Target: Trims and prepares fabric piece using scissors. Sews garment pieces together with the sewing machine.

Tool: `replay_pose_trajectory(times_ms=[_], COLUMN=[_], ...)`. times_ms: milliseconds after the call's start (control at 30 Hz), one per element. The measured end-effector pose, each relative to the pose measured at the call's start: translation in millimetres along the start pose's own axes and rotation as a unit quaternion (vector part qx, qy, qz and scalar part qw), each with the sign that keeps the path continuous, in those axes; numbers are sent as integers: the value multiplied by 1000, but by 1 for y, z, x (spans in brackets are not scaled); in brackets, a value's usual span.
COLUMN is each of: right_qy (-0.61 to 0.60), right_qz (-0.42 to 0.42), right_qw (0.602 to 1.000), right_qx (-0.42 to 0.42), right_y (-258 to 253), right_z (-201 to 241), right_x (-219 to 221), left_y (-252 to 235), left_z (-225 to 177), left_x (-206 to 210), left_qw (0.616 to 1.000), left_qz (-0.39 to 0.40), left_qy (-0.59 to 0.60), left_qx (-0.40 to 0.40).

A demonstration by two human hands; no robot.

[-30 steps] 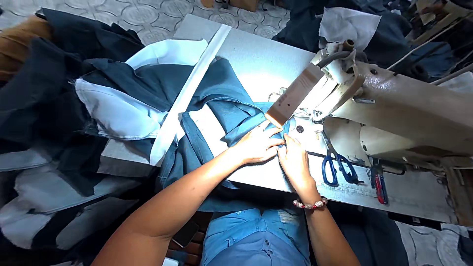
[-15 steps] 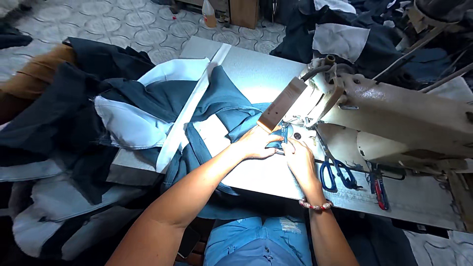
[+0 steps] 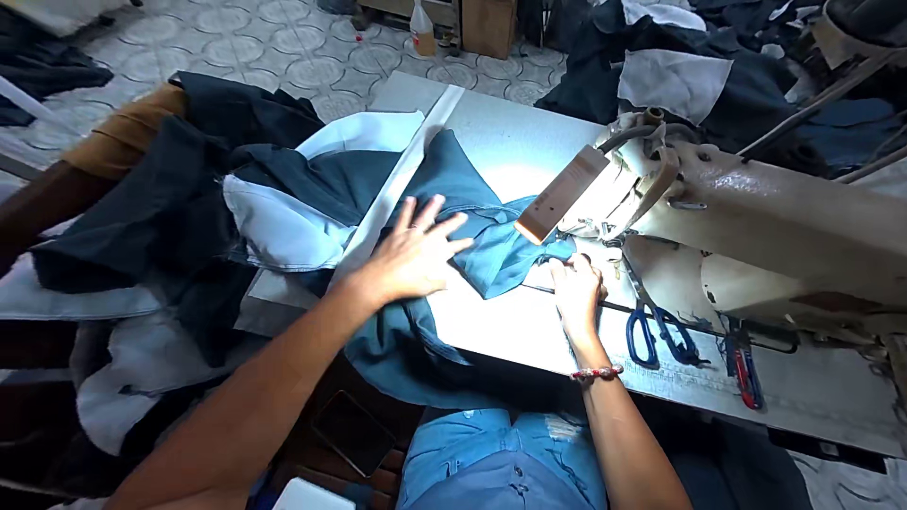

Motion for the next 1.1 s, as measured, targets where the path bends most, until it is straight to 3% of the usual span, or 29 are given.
replay_pose_trajectory(times_ms=[67,200,367,533,700,767,867,967,1100], right_qy=[-77,-201,-203,-171,-224,-228,-251,-306,-339], right_qz=[-30,-67,-46,-21,21,30,32,34,88], right_qw=[997,977,978,985,972,968,955,927,907], right_qx=[-1,0,16,19,70,105,153,212,235], right_y=[-3,3,11,17,31,32,39,64,75], right_z=[-2,1,2,0,-3,2,10,12,12], right_x=[4,2,-4,-11,-25,-27,-35,-44,-49], left_y=[6,-1,-6,6,16,15,25,44,61], left_z=[27,9,-4,-12,-1,-6,-6,5,7], left_x=[10,19,37,32,42,43,17,-19,-23], left_qw=[996,986,989,984,974,964,933,901,917], left_qz=[9,-108,-36,-97,-122,-157,-250,-366,-348], left_qy=[44,124,143,145,170,197,240,207,152], left_qx=[-80,-16,-2,19,-85,-86,-93,-102,-123])
Point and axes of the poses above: each hand's wrist, its own y-axis away from the middle knuckle, its own x-axis out of the palm, z = x × y, the point moved 4 cm from there along -y, towards the middle knuckle, and after that the axes turned 9 degrees about -x, right-handed, at the moved point
